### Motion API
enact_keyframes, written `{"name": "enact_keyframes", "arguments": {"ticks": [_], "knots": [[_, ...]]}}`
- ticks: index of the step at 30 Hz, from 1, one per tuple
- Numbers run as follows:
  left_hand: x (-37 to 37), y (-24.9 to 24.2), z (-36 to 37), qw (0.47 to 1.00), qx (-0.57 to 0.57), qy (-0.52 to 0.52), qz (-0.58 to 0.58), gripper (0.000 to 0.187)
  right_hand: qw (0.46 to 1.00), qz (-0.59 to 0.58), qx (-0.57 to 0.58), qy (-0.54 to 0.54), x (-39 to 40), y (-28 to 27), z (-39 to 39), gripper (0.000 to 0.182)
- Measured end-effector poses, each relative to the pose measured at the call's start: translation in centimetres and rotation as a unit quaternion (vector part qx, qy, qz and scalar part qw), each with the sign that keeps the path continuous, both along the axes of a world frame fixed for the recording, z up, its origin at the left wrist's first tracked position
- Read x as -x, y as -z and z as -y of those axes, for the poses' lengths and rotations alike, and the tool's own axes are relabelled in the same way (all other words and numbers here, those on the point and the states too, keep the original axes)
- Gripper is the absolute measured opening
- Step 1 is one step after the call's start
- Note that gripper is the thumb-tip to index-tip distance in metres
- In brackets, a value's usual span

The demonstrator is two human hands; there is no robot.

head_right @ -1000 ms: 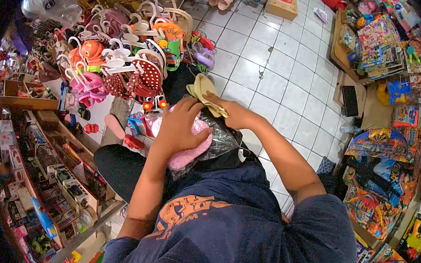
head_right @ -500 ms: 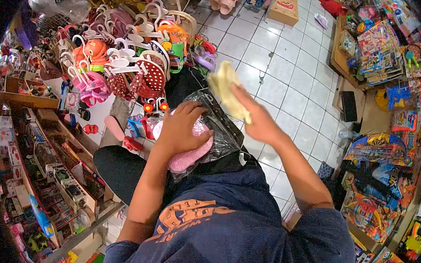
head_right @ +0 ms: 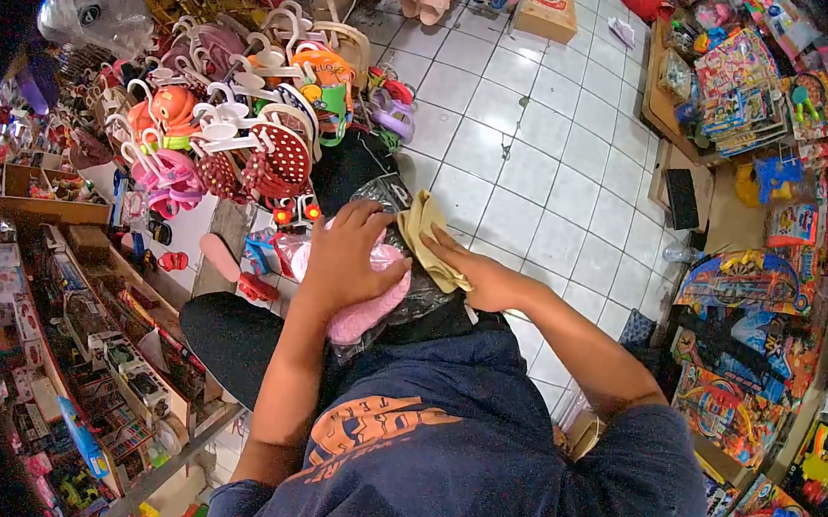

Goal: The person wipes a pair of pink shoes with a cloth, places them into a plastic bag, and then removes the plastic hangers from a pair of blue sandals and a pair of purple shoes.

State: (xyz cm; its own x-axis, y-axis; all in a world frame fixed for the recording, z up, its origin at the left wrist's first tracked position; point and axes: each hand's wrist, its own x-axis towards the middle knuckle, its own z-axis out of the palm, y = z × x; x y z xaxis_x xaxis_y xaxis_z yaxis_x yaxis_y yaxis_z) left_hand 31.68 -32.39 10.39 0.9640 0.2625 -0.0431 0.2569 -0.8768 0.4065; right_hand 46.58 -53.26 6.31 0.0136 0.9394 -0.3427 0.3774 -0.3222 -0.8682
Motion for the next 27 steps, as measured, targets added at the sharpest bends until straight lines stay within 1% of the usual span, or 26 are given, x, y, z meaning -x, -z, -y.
{"name": "enact_keyframes", "arguments": {"ticks": [1, 2, 3, 4, 5, 6, 7, 8, 10, 11, 12, 14, 15, 16, 17, 18, 20, 21, 23, 24, 26, 27], "knots": [[0.0, 0.1, 0.0, 1.000, 0.006, -0.001, 0.006, 0.065, 0.997, 0.026, -0.051, 0.060, 0.5, 2.0, 0.8, 0.104], [0.0, 0.0, 0.1, 1.000, 0.006, -0.001, 0.007, 0.065, 0.996, 0.027, -0.052, 0.061, 0.4, 4.0, 1.8, 0.104], [0.1, -0.1, 0.1, 1.000, 0.014, -0.007, 0.004, 0.064, 0.998, 0.002, 0.049, 0.045, -0.1, 5.9, 2.8, 0.095], [0.1, -0.2, 0.0, 1.000, 0.023, -0.013, 0.002, 0.064, 0.988, -0.021, 0.148, 0.030, -0.3, 6.3, 3.3, 0.087], [0.2, -0.1, 0.1, 1.000, 0.021, -0.013, 0.002, 0.064, 0.988, -0.021, 0.147, 0.030, -0.1, 6.5, 4.1, 0.087], [0.3, 0.0, 0.0, 1.000, 0.025, -0.016, 0.006, 0.063, 0.961, -0.096, 0.248, 0.077, 0.2, 6.1, 4.5, 0.078], [0.4, 0.0, 0.0, 0.999, 0.029, -0.021, 0.011, 0.062, 0.915, -0.168, 0.346, 0.121, 0.2, 5.7, 4.7, 0.070], [0.6, 0.1, 0.1, 0.999, 0.029, -0.022, 0.008, 0.062, 0.915, -0.170, 0.347, 0.118, 0.2, 5.6, 4.8, 0.070], [0.5, 0.1, 0.1, 0.999, 0.020, -0.021, 0.017, 0.063, 0.942, -0.041, 0.279, 0.181, -0.7, 5.5, 4.3, 0.067], [0.5, 0.0, 0.1, 0.999, 0.021, -0.022, 0.015, 0.063, 0.958, -0.001, 0.178, 0.224, -1.2, 5.5, 4.0, 0.069], [0.4, -0.1, 0.2, 0.999, 0.021, -0.023, 0.013, 0.063, 0.961, 0.040, 0.075, 0.265, -1.7, 5.4, 3.7, 0.071], [0.2, -0.1, 0.2, 0.999, 0.022, -0.022, 0.010, 0.063, 0.938, 0.095, -0.023, 0.332, -2.0, 1.4, 2.3, 0.074], [0.2, -0.1, 0.2, 0.999, 0.023, -0.024, 0.015, 0.062, 0.938, 0.093, -0.021, 0.333, -1.2, -1.0, 1.7, 0.074], [0.2, 0.0, 0.1, 0.999, 0.023, -0.026, 0.021, 0.062, 0.952, 0.121, -0.082, 0.268, -0.3, -3.5, 1.0, 0.081], [0.2, 0.0, 0.1, 0.999, 0.023, -0.025, 0.020, 0.062, 0.958, 0.148, -0.142, 0.201, 0.7, -4.7, 0.7, 0.088], [0.3, 0.1, 0.1, 0.999, 0.019, -0.026, 0.014, 0.061, 0.977, 0.160, -0.113, 0.089, 1.4, -3.9, 0.8, 0.101], [0.0, 0.1, 0.0, 0.999, 0.015, -0.025, 0.011, 0.060, 0.993, 0.110, -0.017, -0.045, 3.7, -5.2, 0.4, 0.100], [0.0, 0.0, 0.1, 1.000, 0.009, -0.021, 0.015, 0.060, 0.993, 0.109, -0.015, -0.044, 3.5, -5.0, 0.5, 0.100], [0.1, -0.3, 0.4, 1.000, 0.002, -0.016, 0.018, 0.061, 0.993, 0.081, 0.071, -0.055, 2.2, -4.0, 0.3, 0.103], [0.2, -0.3, 0.4, 1.000, 0.002, -0.018, 0.017, 0.061, 0.993, 0.080, 0.071, -0.056, 1.5, -2.9, 0.2, 0.103], [0.1, -0.3, 0.5, 1.000, -0.004, -0.021, 0.018, 0.061, 0.984, -0.001, 0.177, 0.007, 0.4, 0.3, 0.9, 0.089], [0.1, -0.1, 0.5, 0.999, -0.001, -0.023, 0.022, 0.061, 0.985, 0.001, 0.174, 0.008, 0.0, 1.3, 1.4, 0.089]]}}
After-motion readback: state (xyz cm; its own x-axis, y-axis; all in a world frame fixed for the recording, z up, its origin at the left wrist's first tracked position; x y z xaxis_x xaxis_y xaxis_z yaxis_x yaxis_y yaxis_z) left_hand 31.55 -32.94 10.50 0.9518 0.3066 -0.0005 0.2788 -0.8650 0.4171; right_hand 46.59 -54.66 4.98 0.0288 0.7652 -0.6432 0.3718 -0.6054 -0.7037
